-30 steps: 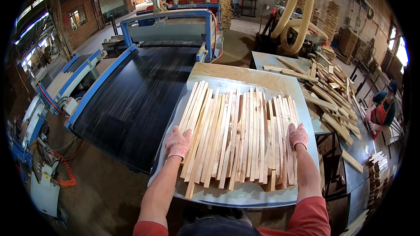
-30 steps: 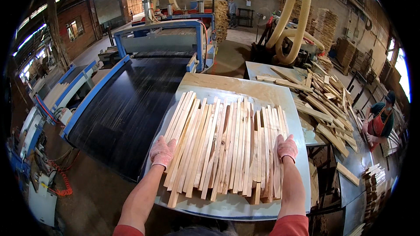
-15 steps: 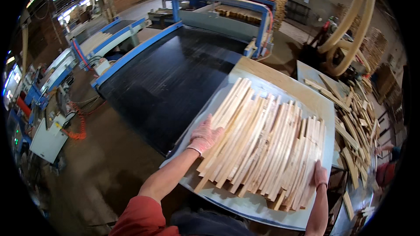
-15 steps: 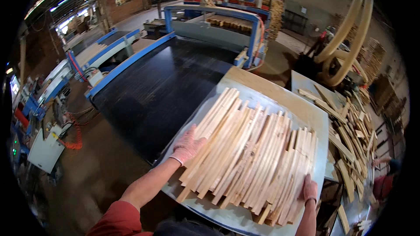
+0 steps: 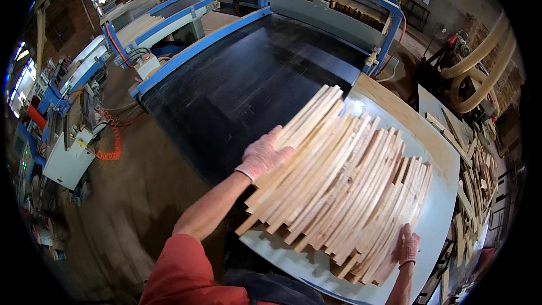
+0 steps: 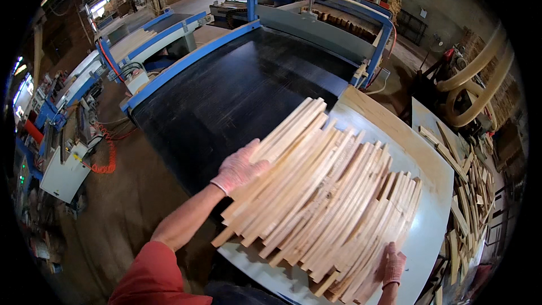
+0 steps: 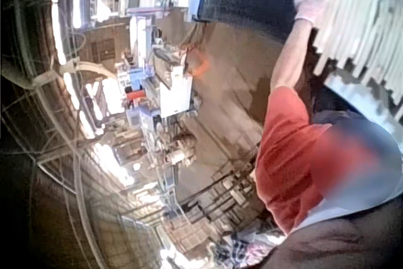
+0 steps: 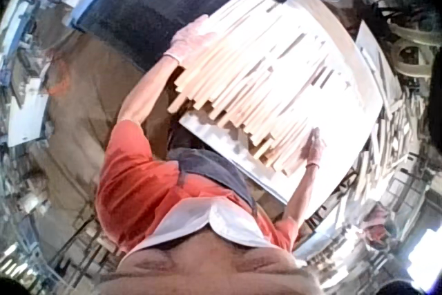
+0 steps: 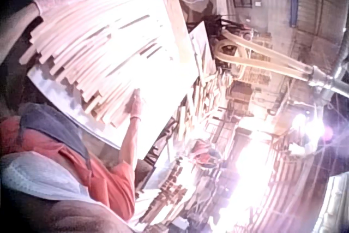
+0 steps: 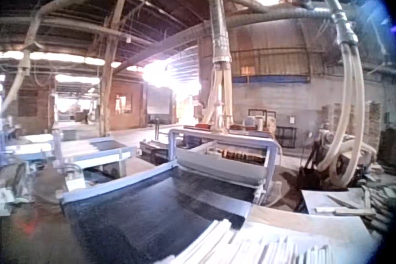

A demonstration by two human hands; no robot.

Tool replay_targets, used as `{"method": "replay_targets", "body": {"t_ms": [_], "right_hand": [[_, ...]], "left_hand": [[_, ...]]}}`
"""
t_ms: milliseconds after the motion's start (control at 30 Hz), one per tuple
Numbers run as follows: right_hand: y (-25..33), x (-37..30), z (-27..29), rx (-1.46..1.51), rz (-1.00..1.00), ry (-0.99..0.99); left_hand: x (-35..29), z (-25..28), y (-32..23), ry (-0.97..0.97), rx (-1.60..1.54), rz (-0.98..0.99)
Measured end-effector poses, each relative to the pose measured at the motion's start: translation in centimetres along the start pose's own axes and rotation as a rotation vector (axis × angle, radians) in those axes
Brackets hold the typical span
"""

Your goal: The person repeatedly picks up stacks of thin wooden planks from a metal table and places them onto a conveyor belt. They wear pink gloves and move quickly between the table and the machine, organizing the wood into neat piles.

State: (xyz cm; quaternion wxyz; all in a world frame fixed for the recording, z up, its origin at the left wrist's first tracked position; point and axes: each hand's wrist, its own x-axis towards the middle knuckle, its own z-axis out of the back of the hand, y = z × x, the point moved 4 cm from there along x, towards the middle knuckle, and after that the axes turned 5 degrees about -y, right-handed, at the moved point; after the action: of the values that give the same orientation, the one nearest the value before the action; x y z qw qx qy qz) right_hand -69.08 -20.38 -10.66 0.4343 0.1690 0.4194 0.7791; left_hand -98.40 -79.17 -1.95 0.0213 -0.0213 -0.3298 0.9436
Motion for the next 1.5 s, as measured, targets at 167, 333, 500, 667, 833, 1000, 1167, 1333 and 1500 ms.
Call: {"method": "replay_targets", "body": {"t_ms": [167,333,500,667,833,1000,1167,1333,1500], "right_hand": [[1.0,-1.0,0.3,0.142,-0.05,0.179],[0.6,0.5,-0.5,0.037,0.014,0.192],[0.5,0.2,-2.0,0.016,-0.001,0.253],[3.8,-2.8,-4.5,0.159,0.067,0.445],[13.2,-10.2,-12.8,-0.041,-0.017,0.646],[24.9,-19.4,-28.9,-0.153,0.062,0.552],[28.0,-25.6,-35.9,0.283,0.238,0.597],[19.0,-33.5,-26.0,0.574,0.094,0.932],[8.0,-40.2,-9.3,0.734,0.036,0.702]], "left_hand": [[-2.1,-1.3,-0.4,-0.09,0.079,0.049],[-2.4,-2.7,-0.8,-0.148,0.366,0.039],[-2.3,-4.3,-1.7,-0.198,0.827,0.038],[-0.4,-3.0,0.7,-0.416,0.894,0.06],[5.1,5.4,11.2,-0.454,0.904,-0.081],[17.8,12.0,18.3,-0.336,0.744,-0.217],[22.5,12.6,15.8,-0.302,0.572,-0.328],[15.5,8.8,4.9,-0.177,0.023,-0.518],[-3.0,-5.4,-9.6,0.518,-0.755,-0.497]]}}
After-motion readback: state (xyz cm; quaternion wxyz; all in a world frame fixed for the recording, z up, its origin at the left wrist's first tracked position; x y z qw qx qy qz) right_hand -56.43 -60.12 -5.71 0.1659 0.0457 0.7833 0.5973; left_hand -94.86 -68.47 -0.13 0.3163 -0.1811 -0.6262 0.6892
